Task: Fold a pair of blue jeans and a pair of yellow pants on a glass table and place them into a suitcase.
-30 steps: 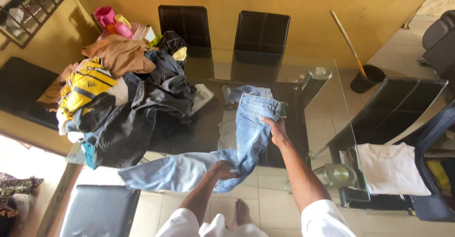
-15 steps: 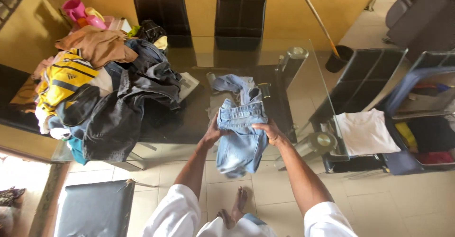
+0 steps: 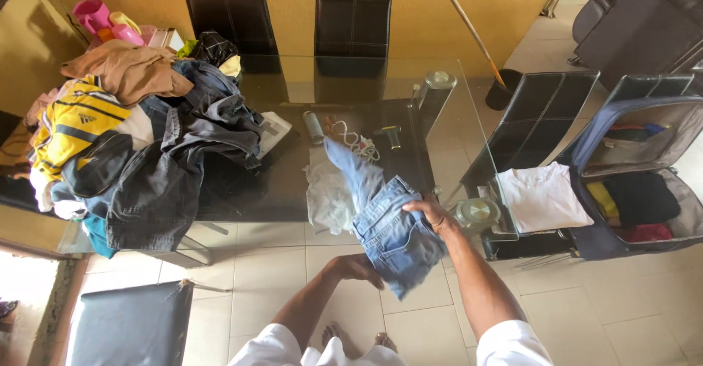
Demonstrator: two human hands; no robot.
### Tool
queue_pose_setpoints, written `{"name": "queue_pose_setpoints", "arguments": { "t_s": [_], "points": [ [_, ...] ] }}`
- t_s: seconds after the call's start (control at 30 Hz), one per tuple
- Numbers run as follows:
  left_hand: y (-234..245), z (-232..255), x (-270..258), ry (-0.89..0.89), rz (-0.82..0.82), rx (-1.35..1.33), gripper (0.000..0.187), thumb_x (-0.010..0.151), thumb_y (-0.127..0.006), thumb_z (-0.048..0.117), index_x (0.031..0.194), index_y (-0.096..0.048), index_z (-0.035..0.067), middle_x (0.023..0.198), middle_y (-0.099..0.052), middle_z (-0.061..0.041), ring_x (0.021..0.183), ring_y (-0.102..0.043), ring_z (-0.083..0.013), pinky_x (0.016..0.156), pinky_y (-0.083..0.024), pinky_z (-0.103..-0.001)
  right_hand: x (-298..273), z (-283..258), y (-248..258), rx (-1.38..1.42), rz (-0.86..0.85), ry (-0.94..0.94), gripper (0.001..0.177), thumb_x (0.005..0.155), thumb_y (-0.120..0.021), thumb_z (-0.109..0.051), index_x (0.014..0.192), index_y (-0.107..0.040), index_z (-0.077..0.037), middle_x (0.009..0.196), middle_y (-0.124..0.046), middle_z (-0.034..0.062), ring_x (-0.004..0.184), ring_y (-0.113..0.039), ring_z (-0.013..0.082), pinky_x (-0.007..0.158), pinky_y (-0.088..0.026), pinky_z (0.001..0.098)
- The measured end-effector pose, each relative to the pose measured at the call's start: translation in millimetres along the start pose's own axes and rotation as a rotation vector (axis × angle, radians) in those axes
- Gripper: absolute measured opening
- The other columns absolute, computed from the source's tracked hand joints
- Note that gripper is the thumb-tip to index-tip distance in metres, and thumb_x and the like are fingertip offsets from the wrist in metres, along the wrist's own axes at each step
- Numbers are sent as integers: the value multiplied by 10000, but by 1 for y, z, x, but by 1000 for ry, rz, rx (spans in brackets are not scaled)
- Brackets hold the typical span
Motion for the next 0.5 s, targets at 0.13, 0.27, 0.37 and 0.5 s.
{"name": "queue_pose_setpoints", "arguments": {
  "t_s": [0.13, 0.27, 0.37, 0.5],
  "points": [
    [61, -50, 47, -190, 454, 879, 509, 997, -612, 358, 1476, -596, 184, 1548, -569, -109, 1443, -490, -327, 1217, -354, -458, -27, -11, 8, 206, 58, -164, 547, 708, -757, -180, 1208, -685, 30, 1026, -737, 111, 885, -697, 241, 835, -555, 410],
    [41, 43, 26, -50, 637, 1362, 720, 819, -690, 541, 1464, -574, 245, 1597, -450, -138, 1502, -325, -417, 1184, -238, -589, -26, -9, 28, 195, -10, -85, 530, 737, -688, -225, 1216, -694, 0, 1077, -755, 89, 939, -711, 209, 869, -560, 335],
    [30, -34, 39, 19, 434, 1454, 776, 690, -731, 417, 1442, -596, 280, 1582, -431, -110, 1494, -309, -395, 1155, -225, -604, -24, -15, 28, 220, -63, -44, 507, 758, -677, -209, 1215, -696, 8, 1091, -748, 98, 948, -707, 214, 869, -557, 328],
    [-34, -123, 38, -14, 316, 1025, 651, 722, -732, 242, 1367, -644, 211, 1408, -570, -76, 1318, -468, -291, 1068, -358, -488, -29, -40, 14, 325, -94, -6, 490, 766, -693, -202, 1204, -694, 19, 1075, -747, 110, 926, -702, 222, 849, -563, 346]
  ]
}}
Point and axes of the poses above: each hand's wrist, its own x-axis towards the middle knuckle, its own y-axis out of the back of the hand, z = x × y, the point moved 2 cm from there along x, towards the middle knuckle
